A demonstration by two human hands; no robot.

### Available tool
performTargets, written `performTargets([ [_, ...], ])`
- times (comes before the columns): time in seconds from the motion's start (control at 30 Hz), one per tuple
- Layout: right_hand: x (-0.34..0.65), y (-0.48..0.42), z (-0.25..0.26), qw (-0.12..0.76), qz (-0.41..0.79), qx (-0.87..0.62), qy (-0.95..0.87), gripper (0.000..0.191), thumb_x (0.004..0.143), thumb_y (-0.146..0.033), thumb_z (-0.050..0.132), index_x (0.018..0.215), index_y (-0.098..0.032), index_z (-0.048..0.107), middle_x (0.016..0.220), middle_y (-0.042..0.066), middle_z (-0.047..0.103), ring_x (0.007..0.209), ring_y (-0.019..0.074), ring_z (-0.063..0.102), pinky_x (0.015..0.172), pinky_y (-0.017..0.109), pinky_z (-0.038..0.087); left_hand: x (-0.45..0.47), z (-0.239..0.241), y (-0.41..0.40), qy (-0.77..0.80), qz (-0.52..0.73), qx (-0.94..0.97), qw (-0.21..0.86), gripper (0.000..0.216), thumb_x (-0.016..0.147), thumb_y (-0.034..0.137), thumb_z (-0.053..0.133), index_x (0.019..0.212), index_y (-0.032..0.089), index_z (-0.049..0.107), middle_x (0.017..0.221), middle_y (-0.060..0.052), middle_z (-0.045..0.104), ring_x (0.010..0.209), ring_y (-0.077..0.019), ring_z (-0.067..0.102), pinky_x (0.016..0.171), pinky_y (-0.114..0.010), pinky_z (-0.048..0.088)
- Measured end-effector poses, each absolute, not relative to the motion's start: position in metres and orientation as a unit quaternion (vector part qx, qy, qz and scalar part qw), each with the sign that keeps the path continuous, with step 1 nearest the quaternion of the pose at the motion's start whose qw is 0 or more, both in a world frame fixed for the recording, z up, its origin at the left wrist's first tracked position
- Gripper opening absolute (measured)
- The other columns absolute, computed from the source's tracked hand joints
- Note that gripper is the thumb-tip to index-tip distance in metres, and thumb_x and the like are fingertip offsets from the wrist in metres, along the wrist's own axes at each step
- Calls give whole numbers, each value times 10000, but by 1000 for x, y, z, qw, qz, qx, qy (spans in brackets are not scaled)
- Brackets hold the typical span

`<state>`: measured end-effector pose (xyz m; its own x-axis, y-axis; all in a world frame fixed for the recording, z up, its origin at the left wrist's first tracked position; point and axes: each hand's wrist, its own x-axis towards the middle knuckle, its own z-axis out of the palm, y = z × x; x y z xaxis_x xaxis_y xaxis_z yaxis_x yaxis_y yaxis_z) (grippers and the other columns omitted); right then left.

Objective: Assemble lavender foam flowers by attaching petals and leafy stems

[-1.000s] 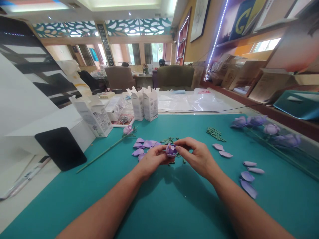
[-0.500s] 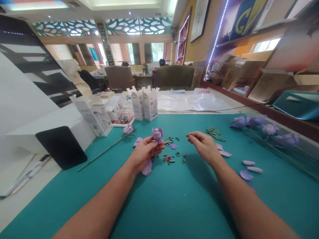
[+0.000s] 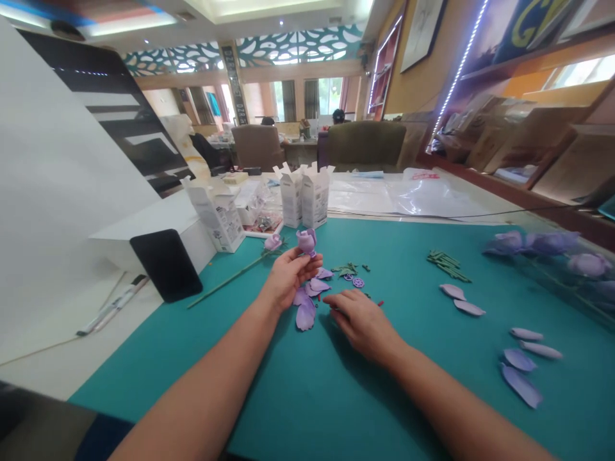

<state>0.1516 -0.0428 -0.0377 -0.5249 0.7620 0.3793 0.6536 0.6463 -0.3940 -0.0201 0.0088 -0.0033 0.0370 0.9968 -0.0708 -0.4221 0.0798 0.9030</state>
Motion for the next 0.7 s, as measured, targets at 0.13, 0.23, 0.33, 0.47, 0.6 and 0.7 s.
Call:
performTargets([
  [0.13, 135, -45, -32, 216, 94, -419, -877, 207, 883, -163, 439, 986, -192, 616, 912, 76, 663, 874, 220, 577, 750, 333, 444, -21, -6, 10, 388, 575, 371, 617, 97, 790, 108, 614, 884, 132, 625, 827, -64, 719, 708, -122, 682, 679, -230, 534],
  [0.23, 117, -44, -23, 166, 96, -454, -870, 121, 865, -216, 474, 900, -190, 587, 874, 78, 664, 837, 228, 595, 657, 307, 416, -23, -6, 11, 389, 579, 373, 612, 102, 789, 114, 620, 888, 134, 628, 831, -66, 718, 717, -124, 681, 686, -232, 529],
  [0.33, 102, -41, -19, 114, 112, -505, -848, 173, 838, -311, 522, 940, -176, 556, 857, 104, 679, 783, 258, 624, 573, 303, 365, -24, -5, 12, 389, 581, 375, 608, 112, 781, 127, 634, 893, 136, 635, 840, -69, 720, 735, -128, 681, 695, -232, 525],
  [0.47, 96, -36, -25, 97, 140, -527, -833, 270, 808, -324, 550, 1030, -177, 510, 899, 118, 694, 765, 265, 646, 556, 295, 326, -25, -4, 11, 388, 584, 372, 609, 111, 778, 115, 628, 887, 135, 639, 843, -69, 718, 736, -129, 677, 703, -238, 521],
  [0.6, 100, -32, -34, 127, 176, -521, -825, 191, 798, -245, 534, 980, -201, 496, 859, 74, 690, 730, 226, 642, 551, 274, 287, -22, -2, 10, 391, 574, 378, 612, 100, 781, 111, 612, 872, 134, 649, 849, -74, 720, 753, -138, 678, 724, -251, 518],
  [0.7, 104, -31, -34, 141, 188, -520, -821, 168, 793, -203, 530, 958, -208, 503, 834, 57, 684, 715, 209, 627, 547, 264, 261, -21, -3, 9, 394, 566, 381, 616, 113, 790, 101, 588, 872, 135, 658, 850, -73, 723, 754, -137, 680, 727, -251, 516],
])
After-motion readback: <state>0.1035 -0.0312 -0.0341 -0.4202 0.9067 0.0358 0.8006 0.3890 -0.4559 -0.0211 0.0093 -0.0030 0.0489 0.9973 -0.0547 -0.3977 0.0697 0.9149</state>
